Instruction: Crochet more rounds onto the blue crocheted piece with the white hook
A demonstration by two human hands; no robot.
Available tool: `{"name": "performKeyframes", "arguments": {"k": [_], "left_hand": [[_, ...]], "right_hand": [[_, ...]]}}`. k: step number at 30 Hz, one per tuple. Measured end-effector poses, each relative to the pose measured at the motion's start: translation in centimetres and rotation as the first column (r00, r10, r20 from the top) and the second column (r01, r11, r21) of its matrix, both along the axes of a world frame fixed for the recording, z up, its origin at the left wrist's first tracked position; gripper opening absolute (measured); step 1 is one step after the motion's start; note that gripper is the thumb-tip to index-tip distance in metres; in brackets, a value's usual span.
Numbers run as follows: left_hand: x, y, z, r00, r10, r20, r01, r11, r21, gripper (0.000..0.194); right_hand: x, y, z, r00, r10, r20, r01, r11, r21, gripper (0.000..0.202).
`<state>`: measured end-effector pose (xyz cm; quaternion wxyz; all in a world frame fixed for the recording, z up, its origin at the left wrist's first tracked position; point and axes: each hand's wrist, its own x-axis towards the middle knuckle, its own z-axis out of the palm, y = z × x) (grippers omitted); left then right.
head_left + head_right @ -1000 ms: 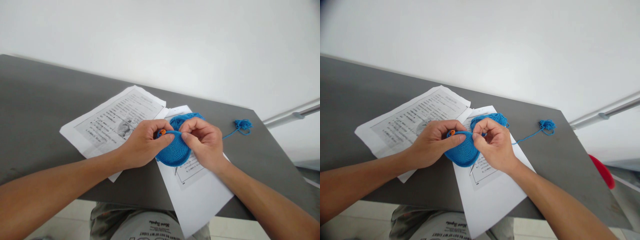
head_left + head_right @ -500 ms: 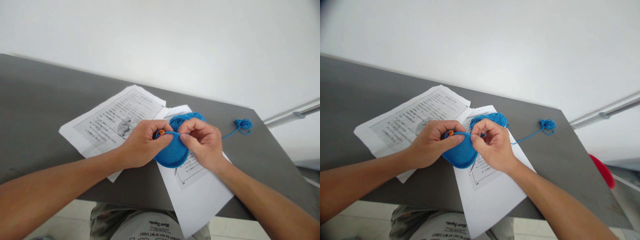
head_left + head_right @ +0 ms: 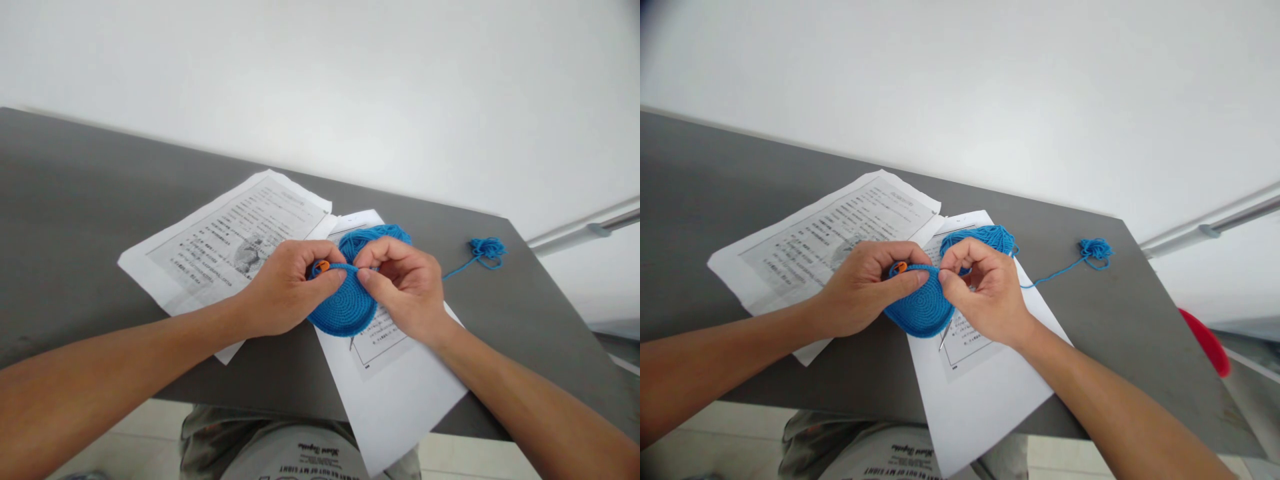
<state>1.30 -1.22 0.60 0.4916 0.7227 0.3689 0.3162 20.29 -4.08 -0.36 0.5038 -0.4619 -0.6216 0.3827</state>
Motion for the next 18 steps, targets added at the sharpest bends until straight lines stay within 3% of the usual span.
{"name": "performKeyframes", "arguments": {"k": [10, 18], "left_hand": [[-0.06, -0.07, -0.33, 0.998, -0.029, 0.05, 0.031, 0.999, -0.043, 0.018], [-0.21, -0.22, -0.32, 0.999, 0.03, 0.035, -0.034, 0.995, 0.099, 0.012]], "right_hand": [[-0.13, -0.09, 0.06, 1.0, -0.009, 0.008, 0.009, 1.0, 0.006, 0.007], [-0.15, 0.04, 0.09, 0.998, -0.059, 0.004, 0.058, 0.998, 0.021, 0.008]]}}
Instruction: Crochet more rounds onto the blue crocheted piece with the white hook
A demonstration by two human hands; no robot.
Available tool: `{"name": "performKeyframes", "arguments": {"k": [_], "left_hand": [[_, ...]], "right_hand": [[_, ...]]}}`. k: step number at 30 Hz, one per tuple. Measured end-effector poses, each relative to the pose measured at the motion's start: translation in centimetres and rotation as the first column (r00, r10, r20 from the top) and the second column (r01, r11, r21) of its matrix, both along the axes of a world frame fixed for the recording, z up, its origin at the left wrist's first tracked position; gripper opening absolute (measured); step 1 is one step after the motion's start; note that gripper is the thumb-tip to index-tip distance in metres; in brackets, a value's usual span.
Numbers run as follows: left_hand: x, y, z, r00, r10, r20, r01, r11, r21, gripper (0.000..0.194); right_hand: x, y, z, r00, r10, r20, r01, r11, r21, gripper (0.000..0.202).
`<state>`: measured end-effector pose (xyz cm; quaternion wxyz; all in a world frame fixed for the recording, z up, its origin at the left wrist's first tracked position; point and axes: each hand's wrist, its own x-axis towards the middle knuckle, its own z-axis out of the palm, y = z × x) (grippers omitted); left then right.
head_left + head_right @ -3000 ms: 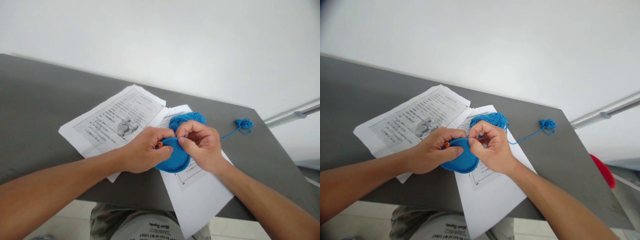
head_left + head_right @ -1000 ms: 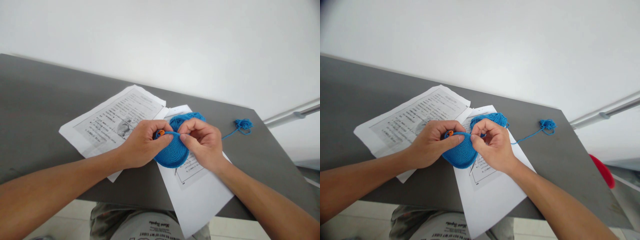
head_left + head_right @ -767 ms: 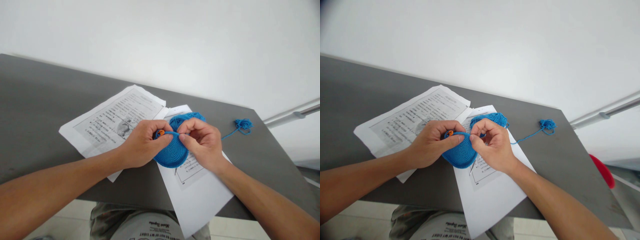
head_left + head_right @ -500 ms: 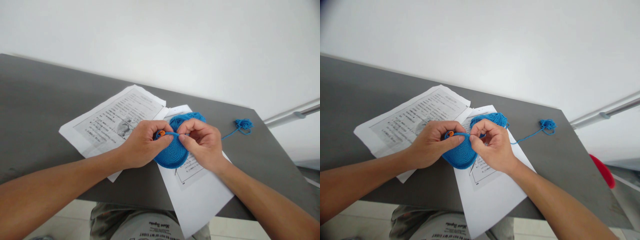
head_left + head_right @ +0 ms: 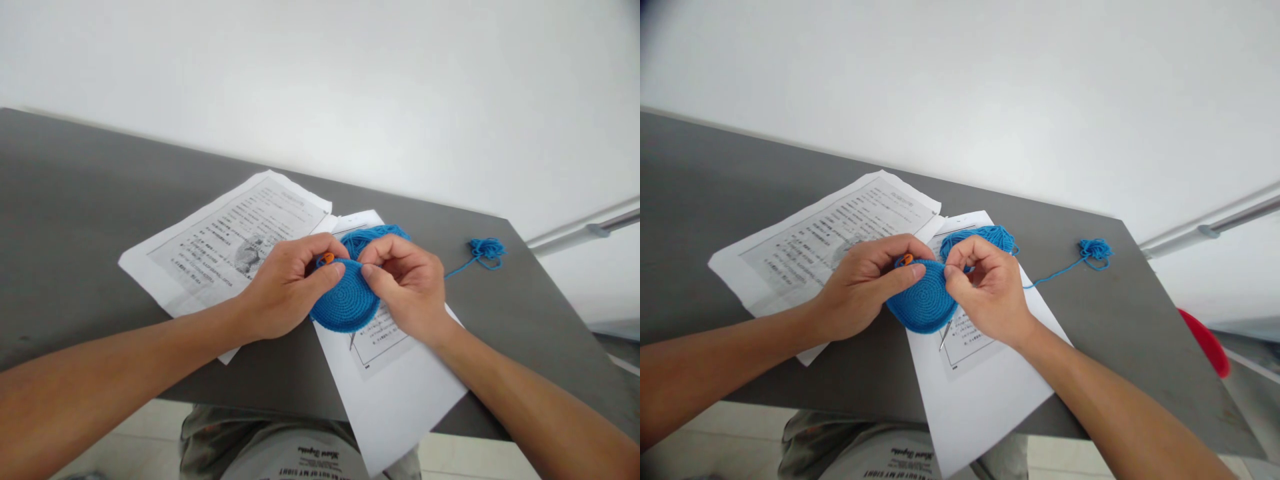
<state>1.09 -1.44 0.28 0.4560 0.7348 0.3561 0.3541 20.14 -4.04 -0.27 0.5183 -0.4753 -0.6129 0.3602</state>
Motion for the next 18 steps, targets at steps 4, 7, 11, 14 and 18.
{"name": "performKeyframes", "arguments": {"k": [4, 7, 11, 14, 18], "left_hand": [[-0.07, -0.2, -0.38, 0.998, 0.054, 0.042, -0.055, 0.998, 0.028, 0.003], [-0.05, -0.32, -0.49, 0.996, 0.073, 0.055, -0.076, 0.996, 0.042, 0.006], [-0.01, -0.41, -0.55, 0.991, 0.102, 0.092, -0.106, 0.993, 0.043, 0.01], [0.0, -0.37, -0.59, 0.988, 0.099, 0.118, -0.103, 0.994, 0.03, 0.013], [0.08, -0.17, -0.65, 0.987, 0.093, 0.132, -0.096, 0.995, 0.013, 0.016]], "right_hand": [[-0.04, 0.05, -0.03, 1.0, -0.01, -0.017, 0.01, 1.0, 0.014, 0.008], [-0.03, 0.07, -0.02, 1.0, -0.026, -0.016, 0.026, 0.999, 0.019, 0.009], [0.04, 0.13, -0.05, 0.998, -0.056, -0.001, 0.056, 0.998, 0.031, 0.008], [0.06, 0.14, -0.1, 0.997, -0.072, -0.004, 0.072, 0.997, 0.026, 0.007], [-0.01, 0.12, -0.13, 0.996, -0.084, -0.02, 0.084, 0.996, 0.012, 0.007]]}}
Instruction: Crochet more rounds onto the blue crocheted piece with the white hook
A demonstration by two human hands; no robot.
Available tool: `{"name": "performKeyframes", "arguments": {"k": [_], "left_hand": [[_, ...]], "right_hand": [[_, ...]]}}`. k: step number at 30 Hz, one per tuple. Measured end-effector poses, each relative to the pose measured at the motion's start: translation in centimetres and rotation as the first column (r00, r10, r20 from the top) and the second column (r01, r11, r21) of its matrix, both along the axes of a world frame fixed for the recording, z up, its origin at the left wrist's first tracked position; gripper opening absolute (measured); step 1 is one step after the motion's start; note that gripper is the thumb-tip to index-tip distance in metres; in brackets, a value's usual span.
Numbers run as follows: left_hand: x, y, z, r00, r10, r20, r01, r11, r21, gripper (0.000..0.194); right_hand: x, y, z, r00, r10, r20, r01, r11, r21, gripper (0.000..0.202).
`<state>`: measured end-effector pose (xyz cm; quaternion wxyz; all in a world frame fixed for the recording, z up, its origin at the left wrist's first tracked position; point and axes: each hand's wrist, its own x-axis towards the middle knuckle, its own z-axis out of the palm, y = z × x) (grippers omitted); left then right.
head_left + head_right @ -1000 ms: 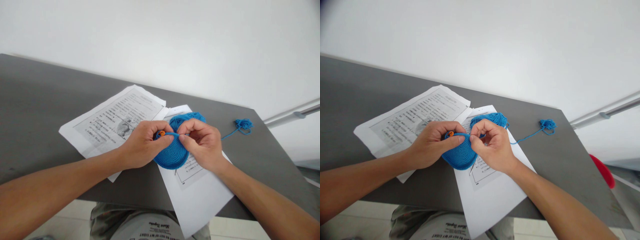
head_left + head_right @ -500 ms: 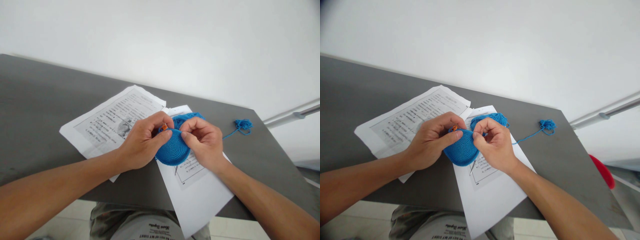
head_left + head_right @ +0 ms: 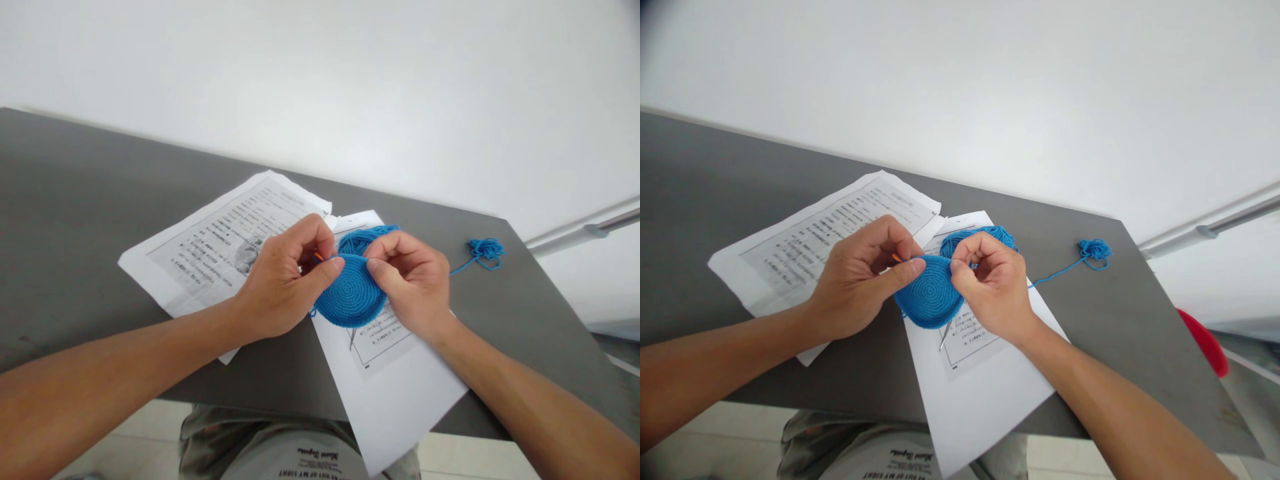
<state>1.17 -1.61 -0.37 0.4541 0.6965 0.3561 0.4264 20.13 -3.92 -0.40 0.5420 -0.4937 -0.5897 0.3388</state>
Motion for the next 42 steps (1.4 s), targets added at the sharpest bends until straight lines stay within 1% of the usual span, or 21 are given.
{"name": "performKeyframes", "arguments": {"k": [3, 7, 17, 20, 23, 25, 27, 28, 31, 35, 42], "left_hand": [[0.1, 0.1, -0.1, 1.0, 0.018, 0.015, -0.018, 1.0, -0.013, 0.02], [0.1, 0.2, -0.2, 1.0, 0.015, 0.011, -0.015, 0.999, -0.043, 0.024], [0.2, 0.2, 0.2, 0.997, 0.02, -0.079, -0.022, 0.999, -0.029, 0.027], [0.2, 0.2, 0.4, 0.999, 0.017, -0.039, -0.021, 0.995, -0.101, 0.023], [0.2, 0.1, 0.5, 1.0, -0.021, 0.015, 0.023, 0.984, -0.178, 0.019], [0.2, 0.1, 0.4, 0.999, -0.053, 0.002, 0.052, 0.985, -0.166, 0.013], [0.2, 0.1, 0.4, 0.997, -0.068, -0.029, 0.063, 0.988, -0.138, 0.004], [0.2, 0.1, 0.4, 0.997, -0.07, -0.04, 0.065, 0.989, -0.131, 0.003], [0.2, 0.2, 0.4, 0.997, -0.055, -0.061, 0.047, 0.991, -0.126, 0.012], [0.2, 0.1, 0.7, 0.995, -0.035, -0.092, 0.025, 0.993, -0.116, 0.019], [0.0, 0.2, 0.5, 0.996, -0.051, -0.077, 0.044, 0.996, -0.082, 0.021]], "right_hand": [[0.0, 0.0, 0.0, 1.0, -0.002, 0.001, 0.002, 1.0, -0.003, 0.007], [0.1, 0.0, 0.1, 1.0, -0.005, 0.001, 0.005, 1.0, 0.01, 0.007], [0.2, -0.1, 0.1, 1.0, -0.012, 0.007, 0.012, 1.0, 0.021, 0.007], [0.2, 0.0, 0.2, 1.0, -0.014, 0.001, 0.014, 0.999, 0.031, 0.007], [0.1, 0.0, 0.1, 1.0, -0.007, -0.004, 0.007, 0.999, 0.035, 0.007], [0.2, 0.0, 0.1, 1.0, -0.004, -0.005, 0.004, 0.999, 0.036, 0.007], [0.2, 0.0, 0.0, 1.0, -0.009, -0.004, 0.009, 0.999, 0.036, 0.007], [0.2, 0.0, 0.0, 1.0, -0.011, -0.004, 0.011, 0.999, 0.035, 0.006], [0.3, -0.1, 0.0, 1.0, -0.018, -0.005, 0.018, 0.999, 0.037, 0.006], [0.3, 0.0, 0.0, 1.0, -0.016, -0.021, 0.017, 0.999, 0.035, 0.006], [0.2, 0.0, -0.1, 0.995, 0.045, -0.085, -0.045, 0.999, 0.0, 0.006]]}}
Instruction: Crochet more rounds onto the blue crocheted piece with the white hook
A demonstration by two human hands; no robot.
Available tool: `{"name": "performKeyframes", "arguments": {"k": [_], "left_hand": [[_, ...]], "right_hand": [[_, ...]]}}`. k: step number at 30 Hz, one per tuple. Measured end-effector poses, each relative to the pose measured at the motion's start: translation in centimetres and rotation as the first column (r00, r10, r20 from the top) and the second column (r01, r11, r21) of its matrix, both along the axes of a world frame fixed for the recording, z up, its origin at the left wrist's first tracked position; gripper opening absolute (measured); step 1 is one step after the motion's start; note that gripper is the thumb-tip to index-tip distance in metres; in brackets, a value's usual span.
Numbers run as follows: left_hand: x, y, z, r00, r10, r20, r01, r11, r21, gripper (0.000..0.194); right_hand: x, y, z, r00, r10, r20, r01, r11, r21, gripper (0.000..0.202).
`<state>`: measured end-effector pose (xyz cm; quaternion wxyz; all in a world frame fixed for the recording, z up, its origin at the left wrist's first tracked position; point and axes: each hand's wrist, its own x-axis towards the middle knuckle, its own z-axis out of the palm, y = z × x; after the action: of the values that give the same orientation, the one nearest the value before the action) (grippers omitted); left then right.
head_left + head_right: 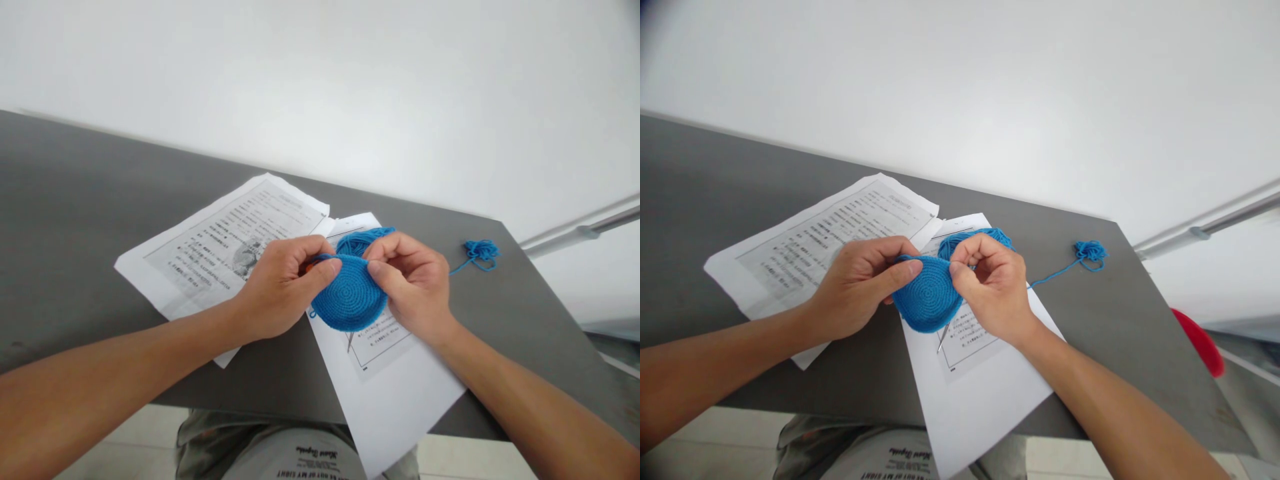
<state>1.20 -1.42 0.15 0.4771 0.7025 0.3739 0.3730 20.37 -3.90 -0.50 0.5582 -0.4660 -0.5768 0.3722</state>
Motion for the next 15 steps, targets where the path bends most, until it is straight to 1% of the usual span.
{"name": "performKeyframes", "arguments": {"k": [4, 10, 15], "left_hand": [[-0.16, 0.03, -0.08, 1.0, -0.017, 0.013, 0.016, 0.999, 0.036, 0.021], [-0.33, -0.12, 0.15, 1.0, -0.014, -0.016, 0.015, 0.996, 0.09, 0.022], [-0.23, -0.15, 0.33, 0.999, -0.036, -0.012, 0.036, 0.996, 0.077, 0.022]], "right_hand": [[0.03, 0.07, -0.06, 0.999, 0.021, -0.041, -0.022, 1.0, -0.022, 0.007], [0.06, -0.06, 0.03, 0.997, 0.042, -0.067, -0.044, 0.998, -0.036, 0.007], [0.15, -0.12, 0.12, 0.996, 0.048, -0.075, -0.051, 0.998, -0.035, 0.007]]}}
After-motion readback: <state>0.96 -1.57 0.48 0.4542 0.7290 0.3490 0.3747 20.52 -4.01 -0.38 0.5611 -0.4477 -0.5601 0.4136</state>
